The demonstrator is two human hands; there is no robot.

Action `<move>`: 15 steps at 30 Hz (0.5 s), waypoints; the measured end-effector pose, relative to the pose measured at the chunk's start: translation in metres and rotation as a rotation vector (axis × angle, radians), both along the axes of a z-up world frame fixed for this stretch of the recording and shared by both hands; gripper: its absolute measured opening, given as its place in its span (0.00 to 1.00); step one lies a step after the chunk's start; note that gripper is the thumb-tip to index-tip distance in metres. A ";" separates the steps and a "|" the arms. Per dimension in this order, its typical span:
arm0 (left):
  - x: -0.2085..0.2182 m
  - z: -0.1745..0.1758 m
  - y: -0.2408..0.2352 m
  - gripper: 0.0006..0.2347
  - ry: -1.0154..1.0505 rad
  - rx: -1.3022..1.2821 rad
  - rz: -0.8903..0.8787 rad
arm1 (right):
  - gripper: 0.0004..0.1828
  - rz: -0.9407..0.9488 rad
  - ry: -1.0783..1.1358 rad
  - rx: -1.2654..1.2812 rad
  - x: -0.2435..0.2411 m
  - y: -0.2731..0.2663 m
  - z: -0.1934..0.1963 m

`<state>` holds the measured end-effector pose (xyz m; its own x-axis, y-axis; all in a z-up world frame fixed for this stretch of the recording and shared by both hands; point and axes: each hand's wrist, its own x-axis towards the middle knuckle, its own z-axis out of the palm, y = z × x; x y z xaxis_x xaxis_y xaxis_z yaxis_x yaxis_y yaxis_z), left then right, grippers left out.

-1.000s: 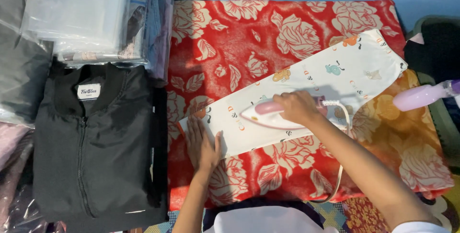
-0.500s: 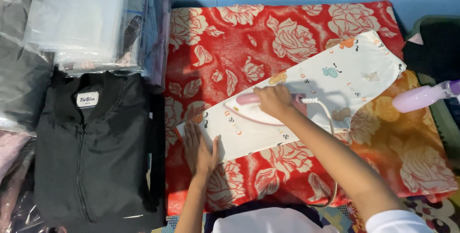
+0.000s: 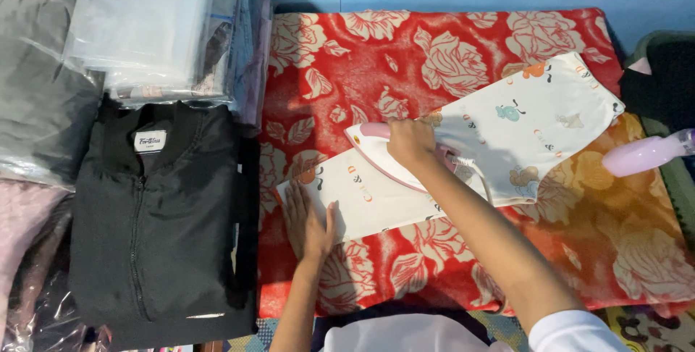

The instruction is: The person is ironing a white printed garment and then folding it.

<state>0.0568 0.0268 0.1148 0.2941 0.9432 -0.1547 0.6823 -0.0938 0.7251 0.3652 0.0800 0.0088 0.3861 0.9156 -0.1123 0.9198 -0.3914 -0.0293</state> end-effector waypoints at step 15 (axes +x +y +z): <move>-0.009 -0.155 0.005 0.34 0.274 0.433 0.072 | 0.25 0.176 -0.011 -0.127 0.054 -0.135 0.031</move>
